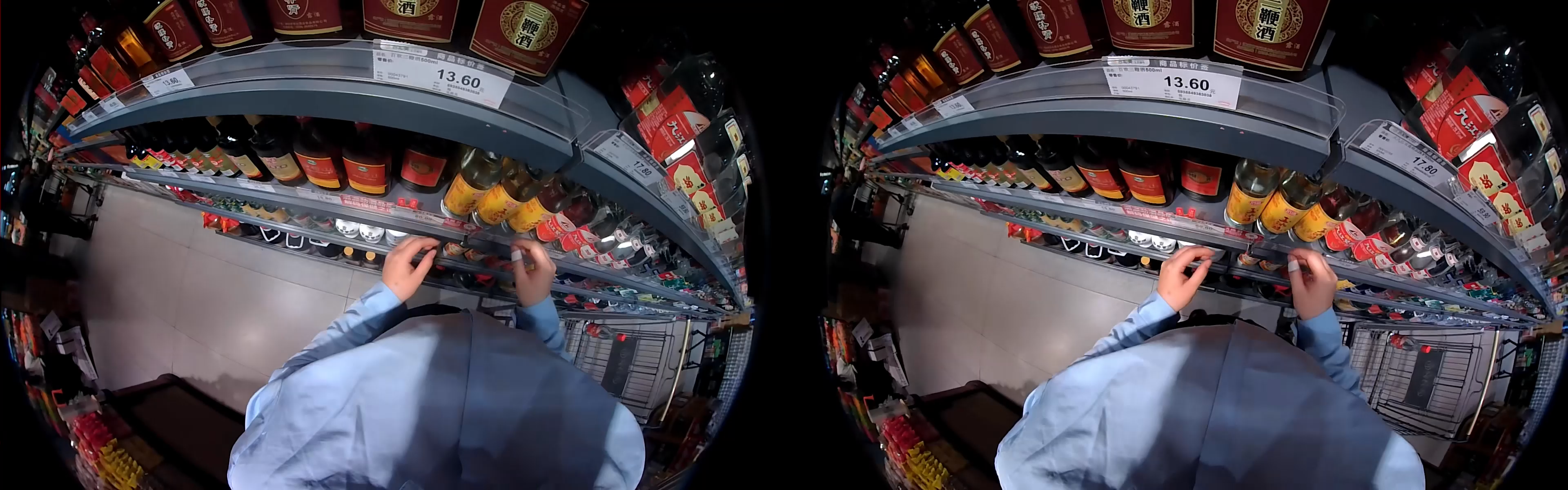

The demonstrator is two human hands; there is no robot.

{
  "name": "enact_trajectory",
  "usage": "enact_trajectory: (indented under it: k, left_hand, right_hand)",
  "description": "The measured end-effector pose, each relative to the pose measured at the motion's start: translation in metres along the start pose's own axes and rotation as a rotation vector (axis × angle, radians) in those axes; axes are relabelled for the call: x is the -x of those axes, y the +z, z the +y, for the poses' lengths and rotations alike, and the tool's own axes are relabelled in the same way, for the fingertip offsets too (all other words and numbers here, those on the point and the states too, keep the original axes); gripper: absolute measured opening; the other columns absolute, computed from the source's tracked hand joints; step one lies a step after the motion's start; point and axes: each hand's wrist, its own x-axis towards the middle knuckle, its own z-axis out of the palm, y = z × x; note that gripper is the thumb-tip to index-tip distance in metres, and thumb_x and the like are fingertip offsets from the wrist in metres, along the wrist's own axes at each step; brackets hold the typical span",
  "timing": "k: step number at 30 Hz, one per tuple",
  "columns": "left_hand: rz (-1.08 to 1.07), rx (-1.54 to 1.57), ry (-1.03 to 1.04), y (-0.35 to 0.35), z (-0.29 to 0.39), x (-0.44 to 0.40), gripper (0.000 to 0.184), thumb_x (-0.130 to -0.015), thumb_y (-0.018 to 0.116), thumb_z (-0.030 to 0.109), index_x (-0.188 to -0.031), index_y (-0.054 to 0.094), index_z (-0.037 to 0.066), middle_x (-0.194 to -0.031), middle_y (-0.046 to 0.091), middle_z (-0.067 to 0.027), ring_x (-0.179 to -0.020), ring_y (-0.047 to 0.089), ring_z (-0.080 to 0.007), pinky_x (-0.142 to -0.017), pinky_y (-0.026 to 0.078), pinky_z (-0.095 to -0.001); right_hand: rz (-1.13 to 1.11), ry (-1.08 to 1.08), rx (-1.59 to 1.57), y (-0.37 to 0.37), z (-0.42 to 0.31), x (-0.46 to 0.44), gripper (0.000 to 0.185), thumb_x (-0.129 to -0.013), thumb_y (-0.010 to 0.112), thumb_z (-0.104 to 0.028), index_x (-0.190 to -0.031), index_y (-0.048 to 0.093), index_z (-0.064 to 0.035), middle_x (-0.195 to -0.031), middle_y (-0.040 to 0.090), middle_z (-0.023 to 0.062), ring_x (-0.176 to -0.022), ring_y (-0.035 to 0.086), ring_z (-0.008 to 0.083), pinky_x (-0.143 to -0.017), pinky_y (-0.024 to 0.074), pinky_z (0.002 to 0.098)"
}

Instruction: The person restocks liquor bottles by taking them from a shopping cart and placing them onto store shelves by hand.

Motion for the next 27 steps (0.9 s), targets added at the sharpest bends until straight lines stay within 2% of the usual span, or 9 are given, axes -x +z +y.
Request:
enact_trajectory:
  k: [1, 3, 7, 9, 11, 15, 20, 23, 27]
  left_hand:
    - [-0.031, 0.011, -0.043, -0.006, -0.003, 0.007, 0.016, -0.076, 0.056, 0.003, -0.092, 0.059, 0.002, -0.083, 0.059, -0.0102, -0.076, 0.06, -0.0214, -0.068, 0.047, -0.0279]
    - [-0.032, 0.007, 0.007, -0.01, -0.017, 0.019, 0.015, -0.077, 0.054, 0.0, -0.09, 0.06, 0.002, -0.08, 0.058, -0.01, -0.073, 0.06, -0.0186, -0.065, 0.048, -0.0257]
    - [-0.173, -0.013, -0.056, -0.012, -0.023, 0.035, 0.012, -0.078, 0.054, 0.005, -0.089, 0.059, 0.004, -0.083, 0.059, -0.01, -0.075, 0.058, -0.0251, -0.066, 0.046, -0.0299]
    - [-0.357, -0.002, -0.051, -0.016, -0.018, 0.04, 0.013, -0.078, 0.054, 0.007, -0.09, 0.059, 0.005, -0.084, 0.059, -0.0101, -0.075, 0.058, -0.0268, -0.065, 0.047, -0.0314]
    - [-0.527, -0.069, 0.123, -0.025, -0.024, 0.044, 0.012, -0.078, 0.056, 0.005, -0.09, 0.06, 0.005, -0.084, 0.06, -0.0087, -0.074, 0.059, -0.0246, -0.065, 0.047, -0.031]
    - [-0.739, -0.219, 0.19, -0.039, -0.016, 0.04, 0.014, -0.078, 0.054, 0.005, -0.091, 0.06, 0.006, -0.085, 0.06, -0.0093, -0.078, 0.059, -0.0265, -0.067, 0.048, -0.0323]
    - [-0.65, -0.086, 0.112, 0.011, 0.009, 0.03, 0.012, -0.079, 0.054, 0.005, -0.089, 0.061, 0.004, -0.083, 0.06, -0.0089, -0.074, 0.06, -0.0188, -0.066, 0.047, -0.0284]
    - [-0.547, 0.012, 0.088, 0.069, 0.035, 0.035, 0.014, -0.079, 0.054, 0.004, -0.091, 0.061, 0.005, -0.081, 0.06, -0.0072, -0.071, 0.057, -0.0161, -0.066, 0.046, -0.0262]
    - [-0.551, 0.298, 0.018, 0.17, 0.071, 0.066, 0.014, -0.081, 0.053, 0.005, -0.093, 0.06, 0.003, -0.082, 0.059, -0.0073, -0.074, 0.057, -0.0146, -0.069, 0.045, -0.0258]
  right_hand:
    - [-0.038, 0.137, -0.101, 0.003, 0.006, 0.006, 0.009, -0.078, 0.058, -0.005, -0.085, 0.057, 0.0016, -0.079, 0.059, 0.0105, -0.07, 0.06, 0.0174, -0.064, 0.046, 0.026]
    - [-0.019, 0.086, -0.048, 0.009, 0.017, 0.016, 0.009, -0.078, 0.059, -0.005, -0.084, 0.057, 0.0014, -0.075, 0.059, 0.0094, -0.067, 0.059, 0.0148, -0.062, 0.0459, 0.0253]
    - [-0.031, 0.089, -0.036, 0.014, 0.003, 0.023, 0.009, -0.077, 0.06, -0.005, -0.083, 0.057, 0.0006, -0.072, 0.058, 0.0085, -0.063, 0.056, 0.0144, -0.059, 0.0448, 0.0252]
    - [-0.043, 0.026, 0.016, 0.012, -0.005, 0.025, 0.009, -0.075, 0.06, -0.006, -0.082, 0.058, -0.001, -0.072, 0.057, 0.0114, -0.063, 0.057, 0.0222, -0.059, 0.045, 0.0284]
    - [-0.035, -0.142, 0.105, 0.008, 0.006, 0.029, 0.01, -0.075, 0.06, -0.008, -0.082, 0.058, -0.0011, -0.074, 0.058, 0.0131, -0.067, 0.057, 0.0283, -0.061, 0.0454, 0.0326]
    - [-0.036, -0.052, 0.125, -0.015, 0.009, 0.045, 0.01, -0.075, 0.06, -0.01, -0.081, 0.059, -0.0012, -0.075, 0.059, 0.0138, -0.07, 0.057, 0.031, -0.063, 0.0456, 0.0355]
    - [0.054, 0.039, 0.097, -0.044, 0.029, 0.084, 0.01, -0.077, 0.059, -0.01, -0.08, 0.06, -0.0011, -0.074, 0.059, 0.0137, -0.07, 0.057, 0.0301, -0.062, 0.0456, 0.0352]
    - [0.068, 0.081, 0.133, -0.071, 0.042, 0.113, 0.01, -0.078, 0.058, -0.011, -0.079, 0.06, -0.0013, -0.074, 0.059, 0.0133, -0.069, 0.057, 0.0295, -0.061, 0.0454, 0.035]
    - [0.081, 0.066, 0.225, -0.12, 0.06, 0.164, 0.012, -0.078, 0.057, -0.014, -0.076, 0.06, -0.0022, -0.07, 0.058, 0.0121, -0.066, 0.056, 0.0301, -0.059, 0.0444, 0.0362]
